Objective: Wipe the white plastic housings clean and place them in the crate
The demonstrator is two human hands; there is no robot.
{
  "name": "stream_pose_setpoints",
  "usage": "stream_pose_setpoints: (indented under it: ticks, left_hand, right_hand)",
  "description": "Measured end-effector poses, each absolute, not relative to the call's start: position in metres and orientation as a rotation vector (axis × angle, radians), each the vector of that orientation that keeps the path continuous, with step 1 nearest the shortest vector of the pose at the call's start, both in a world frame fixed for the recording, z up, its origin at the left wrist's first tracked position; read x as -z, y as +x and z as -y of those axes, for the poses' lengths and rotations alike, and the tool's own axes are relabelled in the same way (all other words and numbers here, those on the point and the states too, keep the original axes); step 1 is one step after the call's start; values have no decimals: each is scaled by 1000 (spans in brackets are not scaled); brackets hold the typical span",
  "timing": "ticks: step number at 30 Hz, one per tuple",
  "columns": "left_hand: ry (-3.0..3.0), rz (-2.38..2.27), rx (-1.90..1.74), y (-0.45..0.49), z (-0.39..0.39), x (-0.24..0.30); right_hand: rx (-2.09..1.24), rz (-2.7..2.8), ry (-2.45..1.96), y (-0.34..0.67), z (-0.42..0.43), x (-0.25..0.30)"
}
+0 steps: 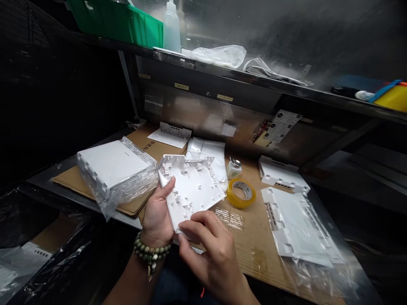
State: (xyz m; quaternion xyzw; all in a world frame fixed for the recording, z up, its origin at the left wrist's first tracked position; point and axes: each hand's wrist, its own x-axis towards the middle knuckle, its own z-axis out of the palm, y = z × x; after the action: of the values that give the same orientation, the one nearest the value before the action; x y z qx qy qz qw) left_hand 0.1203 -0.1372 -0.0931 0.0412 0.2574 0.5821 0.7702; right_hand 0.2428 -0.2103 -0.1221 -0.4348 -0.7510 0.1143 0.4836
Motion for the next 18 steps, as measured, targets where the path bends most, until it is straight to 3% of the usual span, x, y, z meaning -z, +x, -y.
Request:
stream_pose_setpoints:
  ticks: [7, 12, 18]
  left_hand:
    - [72, -500, -1219, 123, 139, 89]
    - [70, -419, -1150, 107, 133, 116]
    - [129, -5, -950, 60, 121, 153]
  right_hand:
    - [-256, 1774, -1020, 232, 216, 126]
    - [-318, 1767, -1200, 263, 213, 131]
    - [-6, 1352, -1512, 351, 218, 143]
